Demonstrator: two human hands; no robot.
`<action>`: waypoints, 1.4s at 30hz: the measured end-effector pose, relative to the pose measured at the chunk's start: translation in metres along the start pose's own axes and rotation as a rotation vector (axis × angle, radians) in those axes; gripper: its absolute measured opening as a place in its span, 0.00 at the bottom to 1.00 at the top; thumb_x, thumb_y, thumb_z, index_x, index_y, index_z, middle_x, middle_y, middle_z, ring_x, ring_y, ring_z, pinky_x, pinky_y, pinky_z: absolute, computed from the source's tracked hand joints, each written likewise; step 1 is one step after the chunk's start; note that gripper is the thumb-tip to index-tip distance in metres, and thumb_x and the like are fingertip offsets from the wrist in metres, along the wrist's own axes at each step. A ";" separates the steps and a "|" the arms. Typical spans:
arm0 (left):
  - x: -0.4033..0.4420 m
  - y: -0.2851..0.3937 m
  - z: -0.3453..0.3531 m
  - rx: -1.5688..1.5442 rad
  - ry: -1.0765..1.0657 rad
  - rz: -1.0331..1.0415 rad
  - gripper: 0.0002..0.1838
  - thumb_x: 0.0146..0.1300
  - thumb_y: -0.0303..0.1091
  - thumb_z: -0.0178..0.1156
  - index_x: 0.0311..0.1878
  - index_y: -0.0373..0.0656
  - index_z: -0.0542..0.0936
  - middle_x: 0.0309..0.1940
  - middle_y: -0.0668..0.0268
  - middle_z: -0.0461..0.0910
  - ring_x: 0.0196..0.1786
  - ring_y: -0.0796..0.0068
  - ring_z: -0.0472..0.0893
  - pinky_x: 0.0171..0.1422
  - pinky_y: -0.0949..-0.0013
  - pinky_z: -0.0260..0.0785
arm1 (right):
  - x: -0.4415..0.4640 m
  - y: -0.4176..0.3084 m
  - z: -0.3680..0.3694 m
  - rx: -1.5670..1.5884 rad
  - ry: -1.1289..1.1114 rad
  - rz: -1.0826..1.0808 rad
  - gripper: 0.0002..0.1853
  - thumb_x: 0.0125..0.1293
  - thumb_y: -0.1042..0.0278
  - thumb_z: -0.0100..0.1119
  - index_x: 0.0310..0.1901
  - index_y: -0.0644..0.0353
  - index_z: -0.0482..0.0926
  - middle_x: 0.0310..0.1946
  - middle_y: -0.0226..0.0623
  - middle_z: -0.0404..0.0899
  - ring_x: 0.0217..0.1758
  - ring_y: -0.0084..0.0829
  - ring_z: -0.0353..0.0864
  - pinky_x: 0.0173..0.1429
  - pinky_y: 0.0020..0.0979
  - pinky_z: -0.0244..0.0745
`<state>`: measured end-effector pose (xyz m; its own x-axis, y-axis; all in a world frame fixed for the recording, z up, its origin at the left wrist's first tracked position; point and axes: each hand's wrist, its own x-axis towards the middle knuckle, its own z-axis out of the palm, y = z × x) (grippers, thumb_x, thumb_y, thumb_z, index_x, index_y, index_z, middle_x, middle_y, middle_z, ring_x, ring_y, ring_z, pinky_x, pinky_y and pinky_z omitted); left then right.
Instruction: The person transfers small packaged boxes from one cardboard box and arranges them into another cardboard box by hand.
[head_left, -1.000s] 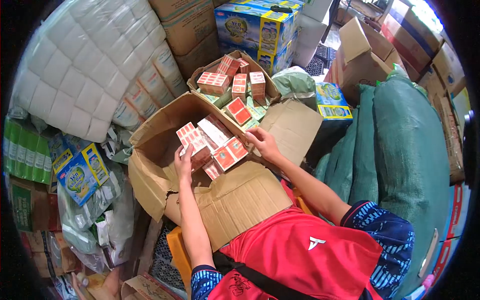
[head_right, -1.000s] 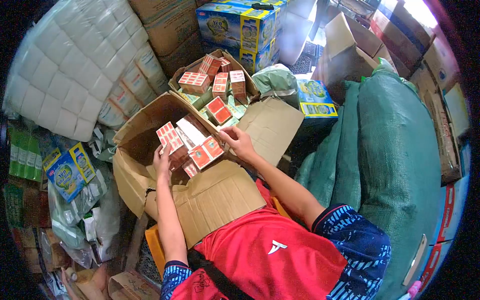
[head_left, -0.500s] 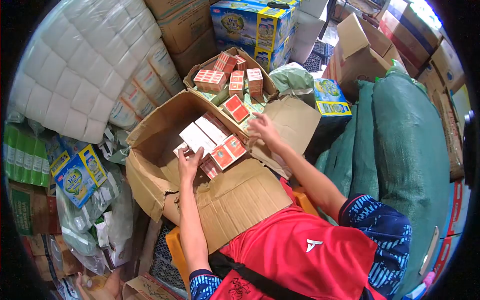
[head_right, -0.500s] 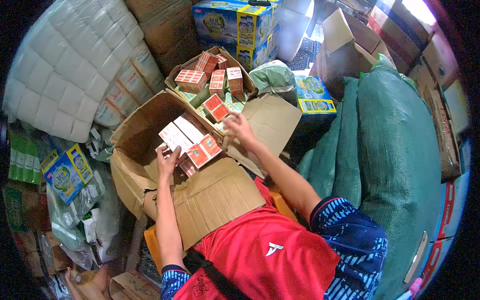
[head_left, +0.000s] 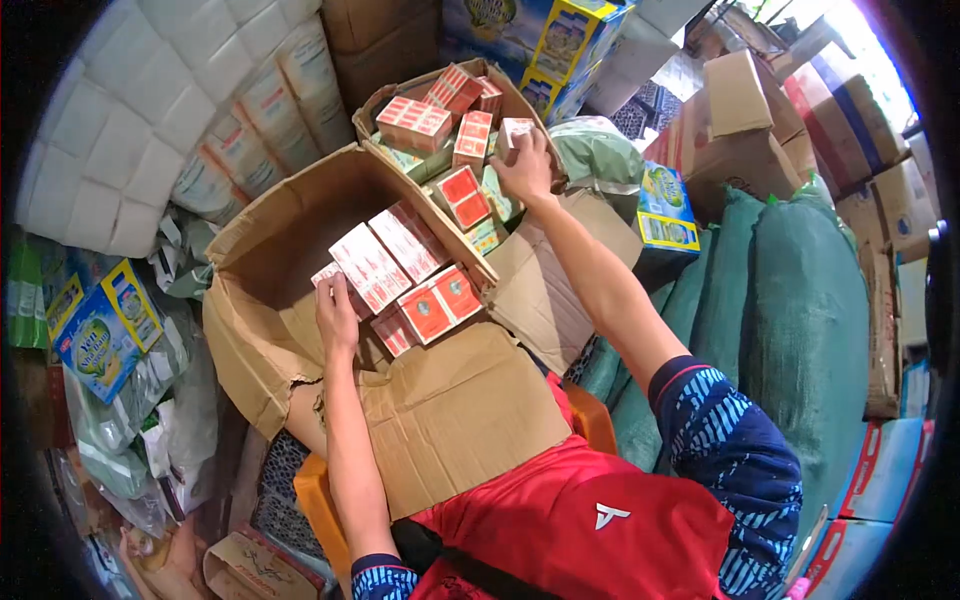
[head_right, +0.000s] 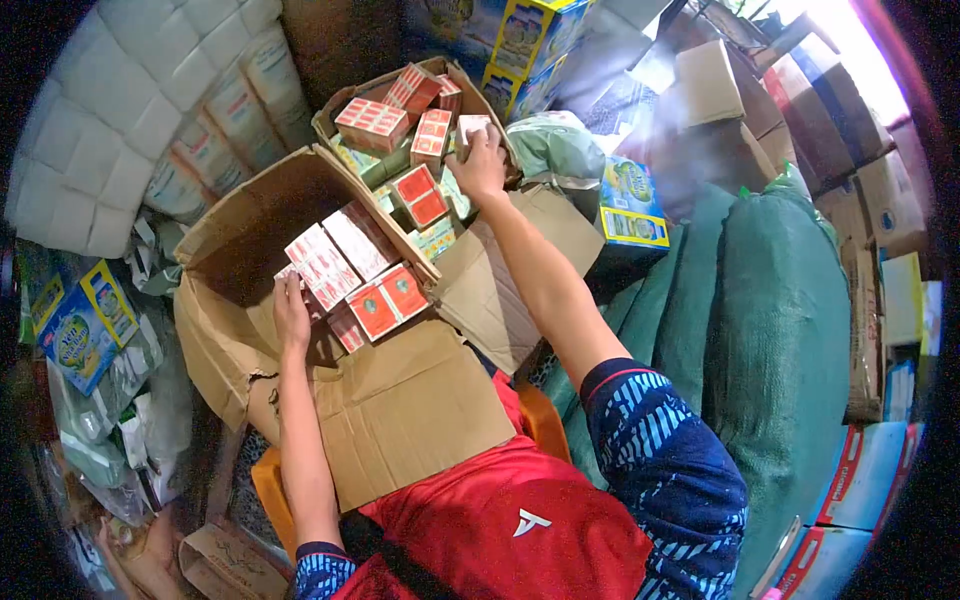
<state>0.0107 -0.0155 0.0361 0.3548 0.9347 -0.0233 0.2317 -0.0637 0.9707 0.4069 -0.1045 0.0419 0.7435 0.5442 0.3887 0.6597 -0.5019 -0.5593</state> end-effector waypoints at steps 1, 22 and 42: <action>-0.001 0.008 0.002 0.009 0.020 0.032 0.21 0.76 0.47 0.49 0.45 0.35 0.77 0.41 0.60 0.78 0.45 0.70 0.76 0.53 0.65 0.67 | -0.007 -0.008 -0.002 0.028 0.052 0.054 0.31 0.53 0.52 0.72 0.54 0.59 0.73 0.64 0.50 0.62 0.61 0.59 0.69 0.60 0.52 0.71; -0.005 0.007 -0.006 0.029 0.194 0.099 0.23 0.75 0.50 0.50 0.47 0.39 0.85 0.31 0.62 0.83 0.36 0.72 0.81 0.44 0.67 0.71 | -0.108 -0.068 -0.081 0.893 0.357 0.126 0.42 0.53 0.73 0.74 0.67 0.58 0.57 0.57 0.41 0.72 0.58 0.32 0.76 0.58 0.33 0.76; -0.007 0.027 -0.060 -1.147 0.019 -0.128 0.30 0.60 0.52 0.43 0.57 0.41 0.75 0.49 0.57 0.82 0.49 0.56 0.83 0.54 0.49 0.77 | -0.210 -0.175 -0.094 0.768 -0.149 -0.434 0.34 0.55 0.76 0.66 0.66 0.60 0.67 0.59 0.45 0.72 0.65 0.40 0.72 0.67 0.40 0.69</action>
<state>-0.0393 -0.0025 0.0764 0.3721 0.9171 -0.1428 -0.6980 0.3779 0.6083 0.1458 -0.1943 0.1274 0.3880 0.6902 0.6108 0.5846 0.3280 -0.7420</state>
